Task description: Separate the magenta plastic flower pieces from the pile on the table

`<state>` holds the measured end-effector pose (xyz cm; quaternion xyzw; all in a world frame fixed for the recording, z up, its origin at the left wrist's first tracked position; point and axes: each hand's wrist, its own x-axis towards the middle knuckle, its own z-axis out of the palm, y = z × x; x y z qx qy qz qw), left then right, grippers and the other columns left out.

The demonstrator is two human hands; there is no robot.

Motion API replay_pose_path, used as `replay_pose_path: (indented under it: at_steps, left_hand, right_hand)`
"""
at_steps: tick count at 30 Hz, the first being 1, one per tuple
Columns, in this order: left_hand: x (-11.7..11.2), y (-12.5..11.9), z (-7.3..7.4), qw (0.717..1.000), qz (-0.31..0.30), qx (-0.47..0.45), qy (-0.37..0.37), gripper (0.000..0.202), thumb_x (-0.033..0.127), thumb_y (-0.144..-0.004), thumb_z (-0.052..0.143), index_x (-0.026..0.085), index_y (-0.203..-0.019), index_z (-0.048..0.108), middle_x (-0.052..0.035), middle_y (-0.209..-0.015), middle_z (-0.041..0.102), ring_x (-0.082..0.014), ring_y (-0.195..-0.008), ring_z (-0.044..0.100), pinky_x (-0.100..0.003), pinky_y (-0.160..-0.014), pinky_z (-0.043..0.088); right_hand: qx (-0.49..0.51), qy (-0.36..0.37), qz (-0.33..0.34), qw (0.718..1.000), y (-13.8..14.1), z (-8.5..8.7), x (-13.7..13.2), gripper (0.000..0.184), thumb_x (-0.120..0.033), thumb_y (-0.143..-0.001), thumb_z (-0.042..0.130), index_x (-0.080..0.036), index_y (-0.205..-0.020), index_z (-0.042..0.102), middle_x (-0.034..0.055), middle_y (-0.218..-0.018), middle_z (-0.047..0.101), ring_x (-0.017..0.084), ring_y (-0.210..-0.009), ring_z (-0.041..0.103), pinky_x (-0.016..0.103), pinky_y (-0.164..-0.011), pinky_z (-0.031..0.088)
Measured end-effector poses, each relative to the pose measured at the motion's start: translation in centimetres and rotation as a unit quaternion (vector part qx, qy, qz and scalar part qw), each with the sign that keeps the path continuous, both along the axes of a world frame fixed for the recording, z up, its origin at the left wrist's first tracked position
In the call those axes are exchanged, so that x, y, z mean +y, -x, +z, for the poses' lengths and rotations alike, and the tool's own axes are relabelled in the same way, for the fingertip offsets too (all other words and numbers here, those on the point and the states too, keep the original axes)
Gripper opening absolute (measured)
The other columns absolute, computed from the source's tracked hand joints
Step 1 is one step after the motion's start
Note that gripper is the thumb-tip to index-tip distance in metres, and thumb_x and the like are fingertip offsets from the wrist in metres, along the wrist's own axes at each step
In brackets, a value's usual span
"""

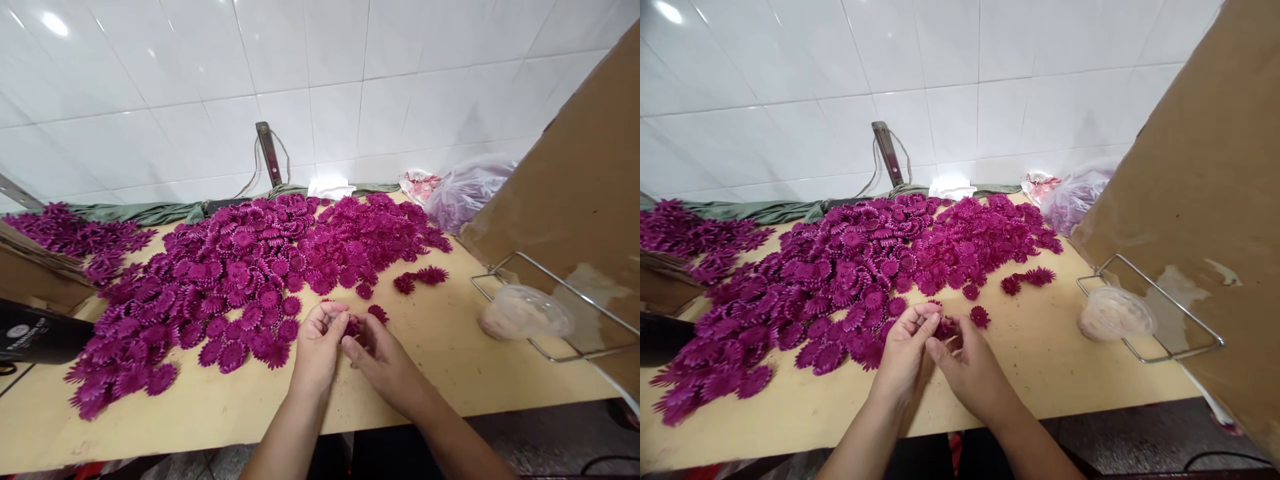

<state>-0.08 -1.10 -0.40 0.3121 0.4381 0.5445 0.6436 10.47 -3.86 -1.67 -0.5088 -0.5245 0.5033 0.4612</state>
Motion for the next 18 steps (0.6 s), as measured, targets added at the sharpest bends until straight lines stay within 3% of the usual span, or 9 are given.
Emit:
replay_pose_path:
  at_steps: [5,10,15,18]
  left_hand:
    - [0.1,0.1,0.2,0.998,-0.003,-0.064,0.029,0.031,0.025,-0.047,0.082,0.015,-0.068,0.061,0.0026,-0.057,0.061,-0.0080,-0.054,0.054,-0.018,-0.053,0.042]
    - [0.6,0.7,0.8,0.990,0.023,-0.131,0.044,0.035,0.017,-0.040,0.085,0.014,-0.065,0.060,0.0033,-0.054,0.062,-0.0061,-0.053,0.054,-0.015,-0.053,0.042]
    - [2.8,3.1,2.2,0.981,0.087,-0.170,0.044,0.018,0.009,-0.058,0.074,0.016,-0.065,0.060,0.0045,-0.055,0.062,-0.0059,-0.051,0.055,-0.018,-0.056,0.045]
    - [4.4,3.5,2.5,0.983,0.133,-0.129,-0.016,0.014,0.008,-0.064,0.069,0.017,-0.071,0.063,0.0043,-0.061,0.064,-0.0065,-0.056,0.058,-0.018,-0.059,0.045]
  right_hand:
    - [0.101,-0.004,-0.004,0.995,0.7,-0.7,0.8,0.022,-0.037,-0.075,0.060,-0.019,-0.085,0.053,-0.0018,-0.065,0.054,0.012,-0.058,0.051,0.026,-0.053,0.044]
    - [0.083,-0.024,-0.006,0.996,0.3,0.0,0.8,0.016,-0.032,-0.075,0.059,-0.018,-0.082,0.055,-0.0028,-0.062,0.053,0.011,-0.057,0.048,0.025,-0.054,0.041]
    - [0.047,-0.021,-0.030,0.998,-0.9,-0.4,0.0,0.019,-0.036,-0.074,0.060,-0.018,-0.072,0.054,-0.0026,-0.060,0.051,0.010,-0.054,0.046,0.023,-0.051,0.039]
    - [0.056,0.012,-0.047,0.997,-1.6,-0.4,0.1,0.027,-0.044,-0.069,0.062,-0.018,-0.074,0.055,-0.0026,-0.056,0.051,0.010,-0.049,0.045,0.023,-0.046,0.039]
